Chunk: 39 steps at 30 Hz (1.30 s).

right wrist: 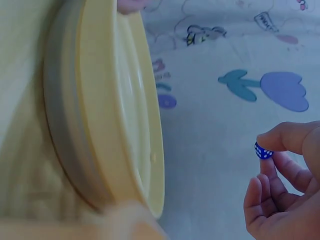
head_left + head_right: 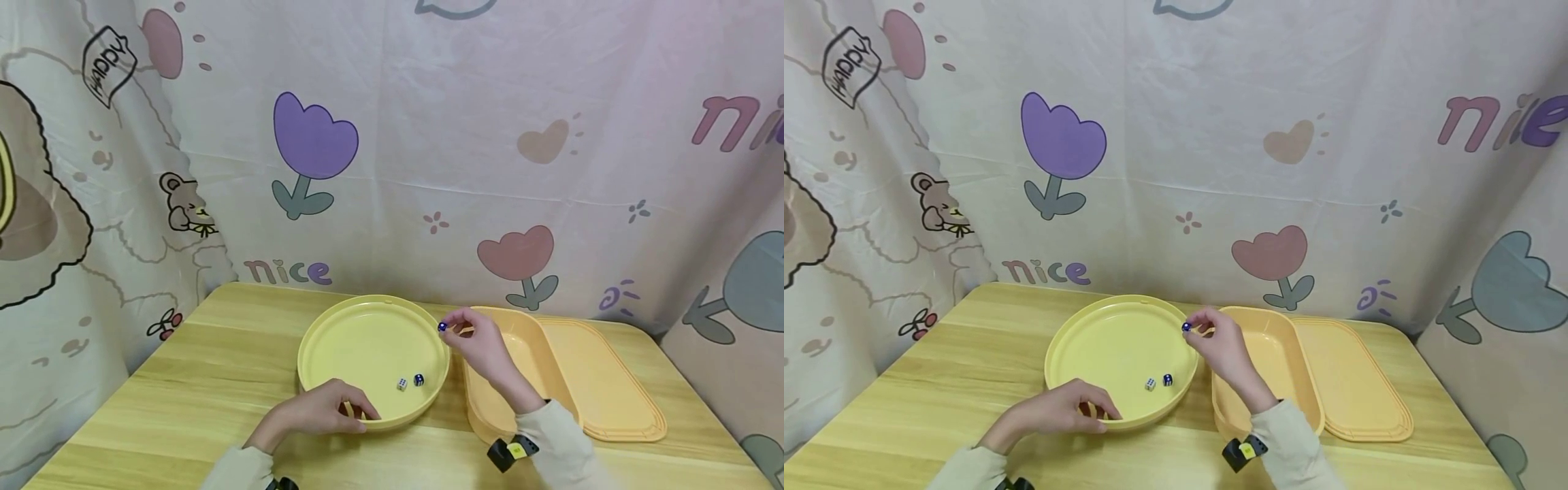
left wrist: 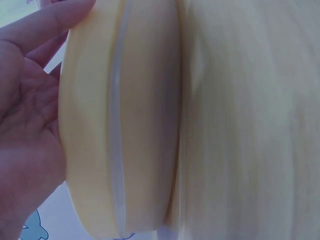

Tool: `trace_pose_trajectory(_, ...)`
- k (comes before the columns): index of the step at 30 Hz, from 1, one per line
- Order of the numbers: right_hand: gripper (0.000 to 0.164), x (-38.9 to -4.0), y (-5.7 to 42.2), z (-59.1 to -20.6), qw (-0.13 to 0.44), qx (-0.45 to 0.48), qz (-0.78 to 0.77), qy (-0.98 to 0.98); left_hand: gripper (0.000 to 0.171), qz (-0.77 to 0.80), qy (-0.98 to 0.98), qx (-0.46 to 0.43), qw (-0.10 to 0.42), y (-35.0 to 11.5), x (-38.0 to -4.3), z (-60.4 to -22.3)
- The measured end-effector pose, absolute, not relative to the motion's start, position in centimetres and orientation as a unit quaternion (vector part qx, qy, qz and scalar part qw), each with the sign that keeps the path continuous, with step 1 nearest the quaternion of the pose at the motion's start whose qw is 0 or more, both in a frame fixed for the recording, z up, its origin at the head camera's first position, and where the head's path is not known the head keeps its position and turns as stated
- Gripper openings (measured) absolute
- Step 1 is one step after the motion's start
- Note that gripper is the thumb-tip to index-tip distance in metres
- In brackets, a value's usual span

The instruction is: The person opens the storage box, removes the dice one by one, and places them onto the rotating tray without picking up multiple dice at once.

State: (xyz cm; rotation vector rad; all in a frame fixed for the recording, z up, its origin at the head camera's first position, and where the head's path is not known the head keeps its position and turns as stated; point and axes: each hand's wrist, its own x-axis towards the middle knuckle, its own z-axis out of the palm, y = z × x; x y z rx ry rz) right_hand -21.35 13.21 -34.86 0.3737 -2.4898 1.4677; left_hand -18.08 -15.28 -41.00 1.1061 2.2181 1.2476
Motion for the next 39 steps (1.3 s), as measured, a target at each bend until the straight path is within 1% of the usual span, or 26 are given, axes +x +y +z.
trace_pose_trajectory(5, 0.016, -20.2, 12.2, -35.6, 0.09, 0.124, 0.54, -0.828, 0.015, 0.442, 0.785, 0.392, 0.185, -15.3, -18.1, -41.0)
trace_pose_trajectory(12, 0.014, -19.2, 11.4, -37.4, 0.075, 0.12, 0.54, -0.83, 0.016, 0.438, 0.787, 0.393, 0.185, -15.2, -18.1, -41.0)
trace_pose_trajectory(19, 0.016, -19.2, 10.8, -38.9, 0.056, 0.131, 0.535, -0.833, 0.015, 0.438, 0.788, 0.39, 0.184, -15.3, -18.1, -40.9)
trace_pose_trajectory(31, 0.017, -19.0, 10.5, -39.3, 0.046, 0.13, 0.528, -0.838, 0.016, 0.441, 0.782, 0.401, 0.182, -15.3, -18.1, -41.1)
trace_pose_trajectory(39, 0.02, -19.2, 10.5, -39.3, 0.051, 0.141, 0.528, -0.836, 0.016, 0.438, 0.79, 0.387, 0.185, -15.2, -18.0, -41.0)
